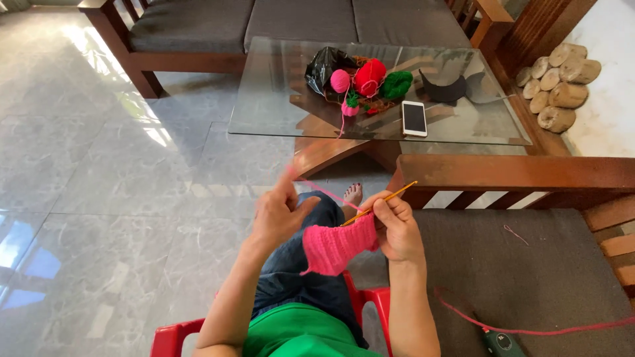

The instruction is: Crocheting a small piece of pink fabric using a crochet hook and yarn.

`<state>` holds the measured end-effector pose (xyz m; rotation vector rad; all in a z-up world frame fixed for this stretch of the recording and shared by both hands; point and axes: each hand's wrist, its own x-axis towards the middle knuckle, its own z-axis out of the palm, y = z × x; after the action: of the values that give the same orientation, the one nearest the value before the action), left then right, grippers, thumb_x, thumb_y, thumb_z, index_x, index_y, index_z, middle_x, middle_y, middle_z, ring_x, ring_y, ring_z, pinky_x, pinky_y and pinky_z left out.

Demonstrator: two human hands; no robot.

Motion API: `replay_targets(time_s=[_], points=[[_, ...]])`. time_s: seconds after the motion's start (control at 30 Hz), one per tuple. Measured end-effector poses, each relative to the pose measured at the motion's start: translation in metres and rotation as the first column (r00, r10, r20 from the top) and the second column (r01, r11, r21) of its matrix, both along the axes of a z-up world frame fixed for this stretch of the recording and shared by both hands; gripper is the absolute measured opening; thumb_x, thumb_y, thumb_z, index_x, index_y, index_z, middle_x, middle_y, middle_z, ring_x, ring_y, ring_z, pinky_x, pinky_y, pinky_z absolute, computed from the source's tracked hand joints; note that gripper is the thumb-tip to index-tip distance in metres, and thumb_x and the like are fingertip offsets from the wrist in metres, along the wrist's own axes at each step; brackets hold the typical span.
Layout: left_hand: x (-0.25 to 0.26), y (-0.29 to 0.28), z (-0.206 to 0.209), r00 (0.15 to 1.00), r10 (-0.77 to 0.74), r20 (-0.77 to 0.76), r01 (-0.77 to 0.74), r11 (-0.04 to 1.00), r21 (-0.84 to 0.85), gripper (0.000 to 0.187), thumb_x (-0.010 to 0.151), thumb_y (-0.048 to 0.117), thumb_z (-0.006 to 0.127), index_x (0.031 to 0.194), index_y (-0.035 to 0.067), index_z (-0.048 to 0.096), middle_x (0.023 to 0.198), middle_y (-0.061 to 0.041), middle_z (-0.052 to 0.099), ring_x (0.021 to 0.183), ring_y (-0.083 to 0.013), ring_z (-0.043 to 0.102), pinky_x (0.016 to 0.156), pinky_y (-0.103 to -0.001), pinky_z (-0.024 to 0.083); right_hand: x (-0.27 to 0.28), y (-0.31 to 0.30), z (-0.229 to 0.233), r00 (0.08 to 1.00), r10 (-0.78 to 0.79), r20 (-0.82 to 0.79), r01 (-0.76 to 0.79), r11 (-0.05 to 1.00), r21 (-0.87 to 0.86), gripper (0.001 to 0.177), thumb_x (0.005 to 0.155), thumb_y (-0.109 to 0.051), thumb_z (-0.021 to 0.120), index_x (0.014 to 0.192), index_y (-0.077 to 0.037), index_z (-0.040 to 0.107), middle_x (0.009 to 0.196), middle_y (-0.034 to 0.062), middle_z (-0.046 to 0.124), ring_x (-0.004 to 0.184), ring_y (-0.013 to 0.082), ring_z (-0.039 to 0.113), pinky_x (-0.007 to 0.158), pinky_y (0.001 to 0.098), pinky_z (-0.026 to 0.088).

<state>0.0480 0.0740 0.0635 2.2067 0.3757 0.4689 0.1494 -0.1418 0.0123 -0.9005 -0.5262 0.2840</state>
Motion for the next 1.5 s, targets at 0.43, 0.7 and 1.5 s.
replay_targets(time_s=[0.43, 0.7, 1.5], points=[[0.009, 0.019, -0.053, 0.855, -0.348, 0.384, 0.46, 0.852, -0.251, 0.067, 0.085, 0.013, 0.081, 0.145, 0.006, 0.051, 0.051, -0.004, 0.058, 0.04, -0.01, 0.048, 0.037, -0.022, 0.033, -0.009, 0.006, 0.0, 0.992, 0.105, 0.072, -0.102, 0.993, -0.051, 0.028, 0.1, -0.01, 0.063, 0.087, 0.014, 0.069, 0.064, 0.0162, 0.065, 0.049, 0.012, 0.056, 0.049, 0.0221, 0.046], [0.012, -0.011, -0.069, 0.726, -0.086, 0.683, 0.61, 0.539, -0.581, 0.034, 0.1, 0.021, 0.054, 0.092, -0.008, 0.069, 0.105, -0.023, 0.058, 0.106, -0.0308, 0.054, 0.093, -0.039, 0.039, 0.003, 0.018, -0.023, 0.993, -0.024, 0.117, 0.029, 0.999, -0.039, 0.027, 0.102, -0.009, 0.061, 0.09, 0.014, 0.069, 0.072, 0.0195, 0.068, 0.056, 0.0137, 0.062, 0.054, 0.0226, 0.05], [-0.014, -0.036, -0.041, 0.804, -0.132, 0.58, 0.43, 0.803, -0.413, 0.088, 0.079, -0.001, 0.084, 0.155, 0.006, 0.041, 0.088, -0.006, 0.079, 0.087, -0.0158, 0.075, 0.088, -0.027, 0.057, -0.029, 0.05, -0.019, 0.989, -0.124, 0.084, 0.121, 0.992, 0.047, 0.021, 0.101, -0.004, 0.064, 0.107, 0.014, 0.072, 0.093, 0.0137, 0.075, 0.082, 0.0124, 0.07, 0.076, 0.0242, 0.058]])
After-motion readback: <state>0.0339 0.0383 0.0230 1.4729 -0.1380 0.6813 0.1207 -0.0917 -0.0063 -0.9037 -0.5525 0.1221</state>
